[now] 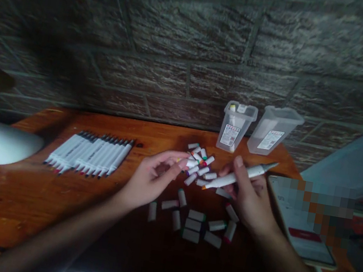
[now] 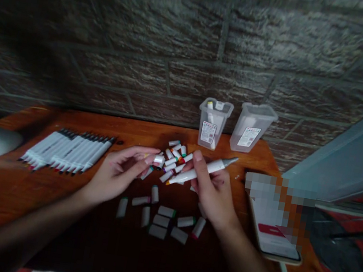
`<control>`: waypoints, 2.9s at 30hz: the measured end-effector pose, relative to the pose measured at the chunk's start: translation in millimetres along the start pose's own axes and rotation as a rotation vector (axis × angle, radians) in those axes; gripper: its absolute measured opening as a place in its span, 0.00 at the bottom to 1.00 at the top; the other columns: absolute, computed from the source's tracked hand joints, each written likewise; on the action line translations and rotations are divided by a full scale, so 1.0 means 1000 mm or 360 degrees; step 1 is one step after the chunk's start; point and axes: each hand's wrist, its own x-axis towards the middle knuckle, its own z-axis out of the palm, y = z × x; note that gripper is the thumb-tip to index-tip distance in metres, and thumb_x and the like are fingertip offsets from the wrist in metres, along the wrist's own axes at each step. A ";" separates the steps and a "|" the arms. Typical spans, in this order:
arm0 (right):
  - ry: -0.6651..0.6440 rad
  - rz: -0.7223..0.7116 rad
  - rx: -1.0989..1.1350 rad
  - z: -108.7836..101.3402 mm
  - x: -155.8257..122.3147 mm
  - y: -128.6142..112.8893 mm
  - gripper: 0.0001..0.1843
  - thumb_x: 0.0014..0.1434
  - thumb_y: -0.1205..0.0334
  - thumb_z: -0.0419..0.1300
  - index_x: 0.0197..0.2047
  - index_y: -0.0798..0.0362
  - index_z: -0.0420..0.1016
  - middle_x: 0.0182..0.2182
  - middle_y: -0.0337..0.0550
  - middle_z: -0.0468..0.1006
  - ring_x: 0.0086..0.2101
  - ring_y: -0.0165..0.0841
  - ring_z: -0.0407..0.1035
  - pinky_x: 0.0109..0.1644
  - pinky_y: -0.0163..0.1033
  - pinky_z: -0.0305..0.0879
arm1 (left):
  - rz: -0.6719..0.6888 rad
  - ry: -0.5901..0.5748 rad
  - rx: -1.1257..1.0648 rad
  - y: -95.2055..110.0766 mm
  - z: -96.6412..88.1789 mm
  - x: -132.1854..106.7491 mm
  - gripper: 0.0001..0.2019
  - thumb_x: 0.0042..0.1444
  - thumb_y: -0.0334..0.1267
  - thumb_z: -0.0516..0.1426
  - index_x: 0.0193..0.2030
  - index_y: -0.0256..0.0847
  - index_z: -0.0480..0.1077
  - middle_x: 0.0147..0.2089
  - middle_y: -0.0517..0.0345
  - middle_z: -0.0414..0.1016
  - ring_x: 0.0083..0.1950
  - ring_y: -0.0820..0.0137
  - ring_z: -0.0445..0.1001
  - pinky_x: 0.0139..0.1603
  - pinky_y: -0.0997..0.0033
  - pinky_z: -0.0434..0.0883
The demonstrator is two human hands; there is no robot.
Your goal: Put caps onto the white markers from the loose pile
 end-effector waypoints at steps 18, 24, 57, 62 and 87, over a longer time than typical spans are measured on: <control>0.0155 -0.0060 -0.0112 -0.007 0.002 0.003 0.15 0.57 0.48 0.66 0.34 0.52 0.78 0.18 0.33 0.67 0.18 0.25 0.58 0.20 0.31 0.50 | 0.0108 -0.0015 0.0097 -0.010 -0.002 -0.001 0.12 0.57 0.38 0.64 0.48 0.39 0.78 0.40 0.54 0.82 0.36 0.71 0.77 0.36 0.75 0.72; -0.0028 -0.0095 -0.0166 -0.002 0.002 0.001 0.17 0.57 0.45 0.66 0.34 0.52 0.78 0.17 0.32 0.67 0.17 0.24 0.54 0.19 0.32 0.49 | 0.0145 -0.0071 0.0209 -0.005 -0.004 0.000 0.12 0.57 0.37 0.65 0.47 0.39 0.79 0.41 0.54 0.83 0.35 0.72 0.77 0.34 0.76 0.71; -0.0518 -0.0076 -0.0362 0.002 0.000 -0.006 0.15 0.59 0.48 0.64 0.34 0.51 0.79 0.24 0.35 0.75 0.21 0.25 0.62 0.22 0.31 0.57 | 0.0372 -0.0315 0.0261 0.003 -0.001 -0.005 0.08 0.59 0.33 0.63 0.45 0.39 0.79 0.43 0.54 0.84 0.39 0.70 0.81 0.39 0.75 0.75; -0.0468 -0.0125 -0.0352 0.003 0.000 -0.005 0.14 0.58 0.49 0.65 0.32 0.51 0.78 0.24 0.35 0.74 0.21 0.25 0.62 0.21 0.31 0.56 | 0.0461 -0.0361 0.0282 0.003 0.000 -0.008 0.09 0.59 0.33 0.63 0.46 0.40 0.79 0.43 0.55 0.84 0.41 0.69 0.81 0.43 0.73 0.76; -0.0583 -0.0093 -0.0223 -0.004 -0.001 0.000 0.19 0.65 0.44 0.56 0.36 0.51 0.74 0.26 0.38 0.75 0.20 0.24 0.59 0.21 0.32 0.55 | 0.0566 -0.0298 0.0368 0.005 -0.002 -0.007 0.09 0.57 0.31 0.64 0.46 0.37 0.78 0.40 0.55 0.83 0.35 0.73 0.80 0.36 0.79 0.74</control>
